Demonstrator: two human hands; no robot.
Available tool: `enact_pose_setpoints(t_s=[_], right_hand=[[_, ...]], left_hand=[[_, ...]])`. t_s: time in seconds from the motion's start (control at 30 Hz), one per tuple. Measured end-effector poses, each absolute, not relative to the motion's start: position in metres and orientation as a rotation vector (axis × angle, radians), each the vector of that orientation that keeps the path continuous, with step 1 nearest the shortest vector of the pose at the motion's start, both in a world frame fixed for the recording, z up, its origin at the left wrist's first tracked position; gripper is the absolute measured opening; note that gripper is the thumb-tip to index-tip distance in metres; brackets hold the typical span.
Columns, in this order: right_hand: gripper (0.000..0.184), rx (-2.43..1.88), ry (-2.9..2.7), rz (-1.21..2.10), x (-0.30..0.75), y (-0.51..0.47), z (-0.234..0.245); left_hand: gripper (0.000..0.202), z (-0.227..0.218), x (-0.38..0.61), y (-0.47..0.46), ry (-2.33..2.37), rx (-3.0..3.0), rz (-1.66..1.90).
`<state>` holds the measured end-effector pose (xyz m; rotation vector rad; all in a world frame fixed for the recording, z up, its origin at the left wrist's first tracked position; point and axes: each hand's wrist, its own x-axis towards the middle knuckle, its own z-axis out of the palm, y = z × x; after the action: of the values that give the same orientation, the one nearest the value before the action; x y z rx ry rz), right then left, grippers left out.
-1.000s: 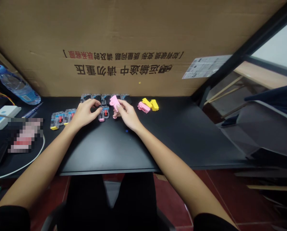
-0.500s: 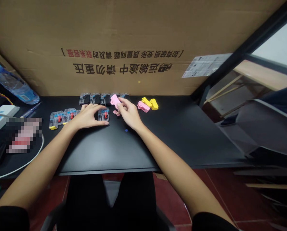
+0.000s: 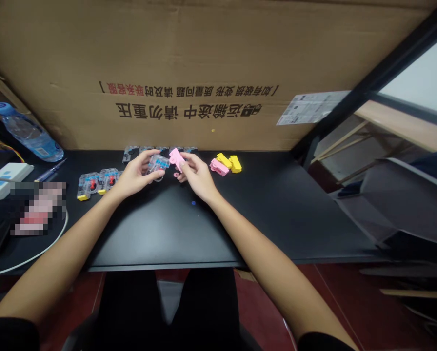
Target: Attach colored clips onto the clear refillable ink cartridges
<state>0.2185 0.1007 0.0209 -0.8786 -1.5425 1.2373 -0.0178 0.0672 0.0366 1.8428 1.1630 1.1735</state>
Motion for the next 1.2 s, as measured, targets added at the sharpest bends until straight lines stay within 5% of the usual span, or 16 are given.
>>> enact_pose_setpoints(t_s=[0.5, 1.2], right_hand=[[0.053, -0.778, -1.618, 1.148, 0.213, 0.085, 0.029], [0.055, -0.869, -1.822, 1.044, 0.217, 0.084, 0.029]], left_hand=[[0.073, 0.045, -0.01, 0.062, 1.132, 1.57, 1.201], [0.057, 0.055, -0.013, 0.055, 1.299, 1.809, 1.179]])
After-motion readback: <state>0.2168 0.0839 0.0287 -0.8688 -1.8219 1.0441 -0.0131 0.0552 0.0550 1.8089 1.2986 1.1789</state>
